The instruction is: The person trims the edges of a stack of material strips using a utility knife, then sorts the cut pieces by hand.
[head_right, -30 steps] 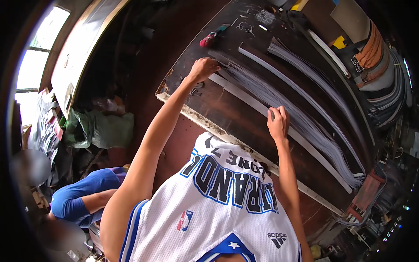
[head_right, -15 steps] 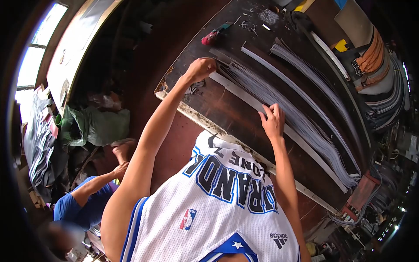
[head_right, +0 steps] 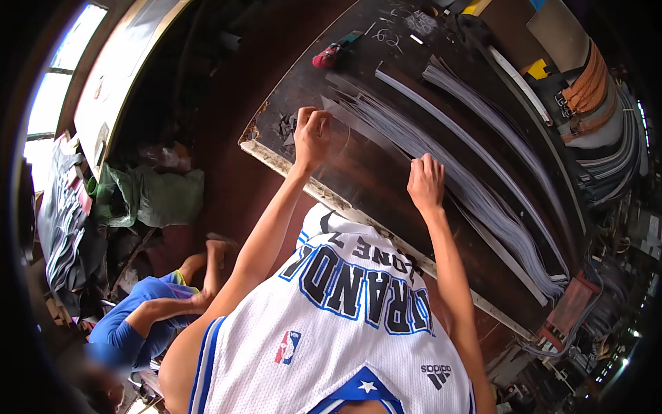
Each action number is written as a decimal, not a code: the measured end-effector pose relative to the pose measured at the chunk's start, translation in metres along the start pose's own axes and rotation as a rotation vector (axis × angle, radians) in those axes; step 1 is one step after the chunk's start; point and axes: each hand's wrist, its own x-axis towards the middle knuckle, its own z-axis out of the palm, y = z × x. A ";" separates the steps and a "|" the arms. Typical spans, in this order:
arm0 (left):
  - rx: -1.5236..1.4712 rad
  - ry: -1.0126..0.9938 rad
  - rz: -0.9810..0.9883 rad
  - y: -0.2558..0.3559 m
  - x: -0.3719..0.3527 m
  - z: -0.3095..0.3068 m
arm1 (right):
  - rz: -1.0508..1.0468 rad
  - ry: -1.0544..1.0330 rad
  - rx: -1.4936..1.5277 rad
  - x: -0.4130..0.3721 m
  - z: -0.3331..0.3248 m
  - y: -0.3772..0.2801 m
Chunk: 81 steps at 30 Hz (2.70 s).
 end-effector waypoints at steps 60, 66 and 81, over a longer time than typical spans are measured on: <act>0.110 -0.491 -0.233 -0.094 0.120 -0.040 | 0.124 -0.334 0.418 0.024 -0.031 0.029; 0.239 -0.550 0.067 -0.092 0.125 -0.042 | 0.137 -0.365 0.415 0.025 -0.037 0.026; 0.089 -0.390 -0.099 -0.091 0.096 -0.038 | 0.095 -0.293 0.370 0.020 -0.038 0.022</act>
